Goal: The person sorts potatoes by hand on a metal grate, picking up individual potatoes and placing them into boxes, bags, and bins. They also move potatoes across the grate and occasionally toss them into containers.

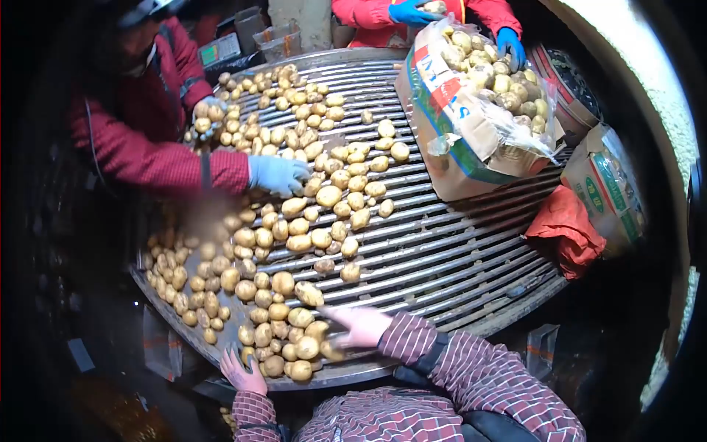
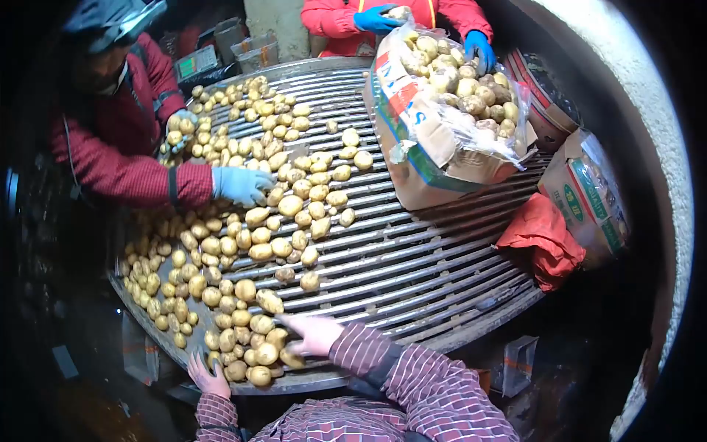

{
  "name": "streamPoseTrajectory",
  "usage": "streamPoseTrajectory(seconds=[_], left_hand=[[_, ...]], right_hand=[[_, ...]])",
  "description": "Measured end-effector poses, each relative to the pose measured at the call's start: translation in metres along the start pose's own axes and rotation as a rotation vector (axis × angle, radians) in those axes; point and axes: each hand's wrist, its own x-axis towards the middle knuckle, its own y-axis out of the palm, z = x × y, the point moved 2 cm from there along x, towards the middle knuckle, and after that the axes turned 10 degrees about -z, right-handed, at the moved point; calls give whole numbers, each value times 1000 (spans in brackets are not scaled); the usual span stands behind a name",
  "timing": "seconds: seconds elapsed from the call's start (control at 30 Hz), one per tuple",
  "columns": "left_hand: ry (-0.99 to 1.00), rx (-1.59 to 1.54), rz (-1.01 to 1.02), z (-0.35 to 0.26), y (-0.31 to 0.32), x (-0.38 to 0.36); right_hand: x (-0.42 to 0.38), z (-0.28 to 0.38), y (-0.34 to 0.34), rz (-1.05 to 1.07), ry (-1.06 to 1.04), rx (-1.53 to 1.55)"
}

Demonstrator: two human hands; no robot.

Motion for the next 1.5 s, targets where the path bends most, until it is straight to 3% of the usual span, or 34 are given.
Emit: streamPoseTrajectory(seconds=[0.03,0.1,0.17,0.2,0.27,0.3,0.37,0.5,0.6,0.63,0.73,0.77,0.83,0.87,0.9,0.93,0.97,1.03,1.07,1.13,1.2,1.23,1.3,1.37,1.43,1.5], left_hand=[[-12,6,10,-2,0,1],[-2,27,15,1,1,-2],[-12,22,43,-6,-4,4],[-7,34,34,-3,-2,3],[9,48,18,7,7,-4],[-22,52,59,4,4,-2],[-87,67,137,-2,-2,2],[-20,56,152,-8,-8,9],[-44,96,186,-4,-3,5],[-42,101,195,-7,-4,9],[-36,113,188,-8,-5,7],[-40,108,190,-5,-4,3],[-33,99,183,-13,-7,12],[-2,101,157,-11,-6,11],[-7,96,162,-13,-7,8],[-9,92,161,-14,-8,10],[-6,89,159,-13,-7,12],[24,91,122,-6,-5,8],[27,83,119,-5,-3,9],[33,57,109,-7,-4,9],[24,61,91,-6,-4,7],[22,63,81,-7,-4,7],[25,48,79,-8,-4,8],[26,54,89,-6,-3,8],[23,50,91,-6,-4,7],[18,42,95,-5,-4,7]], right_hand=[[9,11,-42,-38,123,-101],[26,7,-111,-332,232,-146],[46,-56,-149,-755,74,-366],[55,-63,-177,-842,78,-440],[81,-91,-216,-892,79,-409],[96,-94,-229,-871,222,-493],[130,-107,-255,-853,291,-474],[190,-141,-287,-956,471,-574],[208,-153,-279,-904,553,-674],[215,-156,-272,-896,420,-619],[240,-156,-226,-803,301,-515],[244,-152,-206,-844,127,-461],[244,-97,-161,-641,221,-540],[249,-95,-132,-644,96,-536],[242,-56,-121,-486,189,-496],[242,-51,-103,-508,19,-390],[241,-52,-91,-346,4,-324],[231,-48,-111,-403,-106,8],[206,-16,-150,-444,105,10],[188,-59,-180,-809,51,-179],[157,-98,-201,-885,177,-515],[141,-125,-194,-940,205,-522],[118,-116,-171,-878,171,-582],[113,-93,-136,-748,69,-411],[116,-47,-107,-537,-3,-579],[127,-36,-72,-427,-135,-511]])
